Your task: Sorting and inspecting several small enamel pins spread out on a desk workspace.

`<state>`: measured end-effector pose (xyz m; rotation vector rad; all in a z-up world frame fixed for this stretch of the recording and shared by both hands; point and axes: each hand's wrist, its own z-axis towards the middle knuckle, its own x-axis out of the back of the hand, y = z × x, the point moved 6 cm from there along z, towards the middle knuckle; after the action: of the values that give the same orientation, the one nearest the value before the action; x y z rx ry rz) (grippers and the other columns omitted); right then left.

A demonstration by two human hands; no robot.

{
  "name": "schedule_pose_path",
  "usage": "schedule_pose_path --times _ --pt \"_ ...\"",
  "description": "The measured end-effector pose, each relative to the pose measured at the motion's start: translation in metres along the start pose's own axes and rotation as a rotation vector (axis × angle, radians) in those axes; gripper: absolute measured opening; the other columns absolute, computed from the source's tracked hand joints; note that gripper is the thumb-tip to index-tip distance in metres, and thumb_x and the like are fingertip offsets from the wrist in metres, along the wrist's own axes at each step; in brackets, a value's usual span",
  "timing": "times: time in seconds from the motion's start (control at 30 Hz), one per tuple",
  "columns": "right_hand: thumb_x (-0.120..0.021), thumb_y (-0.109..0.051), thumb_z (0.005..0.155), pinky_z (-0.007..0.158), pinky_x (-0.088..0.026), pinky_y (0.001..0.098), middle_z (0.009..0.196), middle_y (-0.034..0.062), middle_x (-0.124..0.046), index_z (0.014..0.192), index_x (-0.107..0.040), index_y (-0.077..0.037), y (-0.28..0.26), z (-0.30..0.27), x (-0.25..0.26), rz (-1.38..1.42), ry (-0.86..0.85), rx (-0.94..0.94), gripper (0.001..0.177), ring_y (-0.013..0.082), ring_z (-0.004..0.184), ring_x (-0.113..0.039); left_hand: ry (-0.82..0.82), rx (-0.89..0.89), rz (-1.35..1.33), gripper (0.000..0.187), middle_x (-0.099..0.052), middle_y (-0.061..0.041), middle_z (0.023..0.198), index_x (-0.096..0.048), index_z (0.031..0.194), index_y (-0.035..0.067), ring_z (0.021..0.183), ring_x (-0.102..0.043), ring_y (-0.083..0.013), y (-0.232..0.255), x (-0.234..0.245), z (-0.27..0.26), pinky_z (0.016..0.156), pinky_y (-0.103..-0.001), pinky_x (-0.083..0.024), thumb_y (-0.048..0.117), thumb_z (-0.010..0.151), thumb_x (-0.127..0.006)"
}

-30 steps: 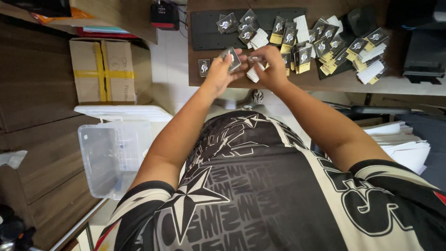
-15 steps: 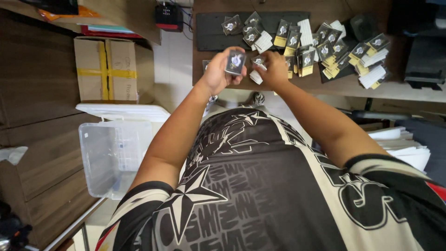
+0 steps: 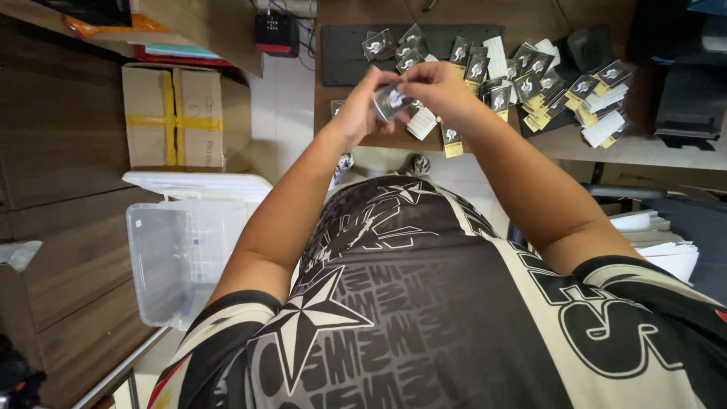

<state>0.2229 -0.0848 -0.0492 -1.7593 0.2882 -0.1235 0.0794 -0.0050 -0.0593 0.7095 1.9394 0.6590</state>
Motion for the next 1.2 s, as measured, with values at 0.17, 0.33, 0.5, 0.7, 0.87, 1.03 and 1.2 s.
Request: schedule_pose_path --times 0.17,0.33,0.5,0.7,0.87,1.03,1.2 --pt "-0.075 -0.014 0.096 0.062 -0.046 0.0244 0.083 -0.0037 -0.065 0.099 -0.066 -0.012 0.019 -0.008 -0.004 0.6 0.277 -0.294 0.01 0.0085 0.067 -0.057 0.218 -0.337 0.059 0.058 -0.068 -0.012 0.113 -0.044 0.147 0.012 0.09 -0.063 -0.0163 -0.014 0.026 0.02 0.073 -0.031 -0.049 0.053 0.106 -0.047" --pt "-0.075 -0.017 0.096 0.062 -0.045 0.0275 0.077 -0.0036 -0.059 0.1 -0.064 -0.015 0.04 -0.008 -0.016 0.69 0.271 -0.299 0.013 0.0121 0.065 -0.056 0.276 -0.59 0.19 0.057 -0.056 -0.012 0.148 -0.04 0.156 0.006 0.137 -0.051 -0.0193 -0.018 0.022 0.035 0.117 -0.033 -0.038 0.036 0.111 -0.057" --pt "-0.073 -0.023 0.094 0.063 -0.044 0.0274 0.081 -0.0062 -0.061 0.103 -0.066 -0.019 0.017 -0.022 -0.035 0.724 0.329 -0.413 0.012 0.0098 0.068 -0.058 0.054 -0.669 0.007 0.048 -0.057 -0.016 0.154 -0.041 0.16 0.008 0.146 -0.05 -0.0245 -0.002 -0.011 0.014 0.127 -0.04 -0.036 0.034 0.119 -0.04" --pt "-0.073 -0.028 0.099 0.071 -0.041 0.0261 0.088 -0.0091 -0.064 0.11 -0.066 -0.02 0.029 -0.015 -0.032 0.877 0.241 -0.394 0.016 0.0087 0.077 -0.056 0.038 -0.681 0.188 0.054 -0.048 -0.011 0.158 -0.022 0.165 0.014 0.148 -0.041 -0.0192 0.02 -0.032 -0.005 0.129 -0.036 -0.028 0.032 0.118 -0.039" --pt "-0.071 -0.03 0.094 0.073 -0.044 0.0273 0.089 -0.0095 -0.068 0.107 -0.065 -0.023 0.004 -0.025 -0.042 0.841 0.322 -0.473 0.017 0.0091 0.079 -0.06 0.092 -0.753 0.334 0.051 -0.054 -0.01 0.151 -0.03 0.164 0.01 0.144 -0.047 -0.0191 0.023 -0.031 -0.003 0.128 -0.036 -0.032 0.034 0.119 -0.037" --pt "-0.073 -0.029 0.098 0.077 -0.047 0.0283 0.087 -0.0048 -0.067 0.104 -0.063 -0.018 0.003 -0.029 -0.042 0.812 0.278 -0.431 0.017 0.0105 0.08 -0.061 0.095 -0.74 0.265 0.051 -0.06 -0.01 0.143 -0.04 0.158 0.007 0.135 -0.054 -0.0196 0.021 -0.029 0.003 0.123 -0.037 -0.04 0.039 0.119 -0.034" --pt "-0.074 -0.021 0.099 0.076 -0.045 0.025 0.091 -0.006 -0.068 0.101 -0.067 -0.018 -0.01 -0.033 -0.046 0.805 0.176 -0.418 0.008 0.0075 0.079 -0.059 0.03 -0.562 -0.016 0.062 -0.066 -0.007 0.127 -0.05 0.149 0.005 0.118 -0.063 -0.0176 0.022 -0.039 -0.004 0.106 -0.035 -0.051 0.05 0.112 -0.03"
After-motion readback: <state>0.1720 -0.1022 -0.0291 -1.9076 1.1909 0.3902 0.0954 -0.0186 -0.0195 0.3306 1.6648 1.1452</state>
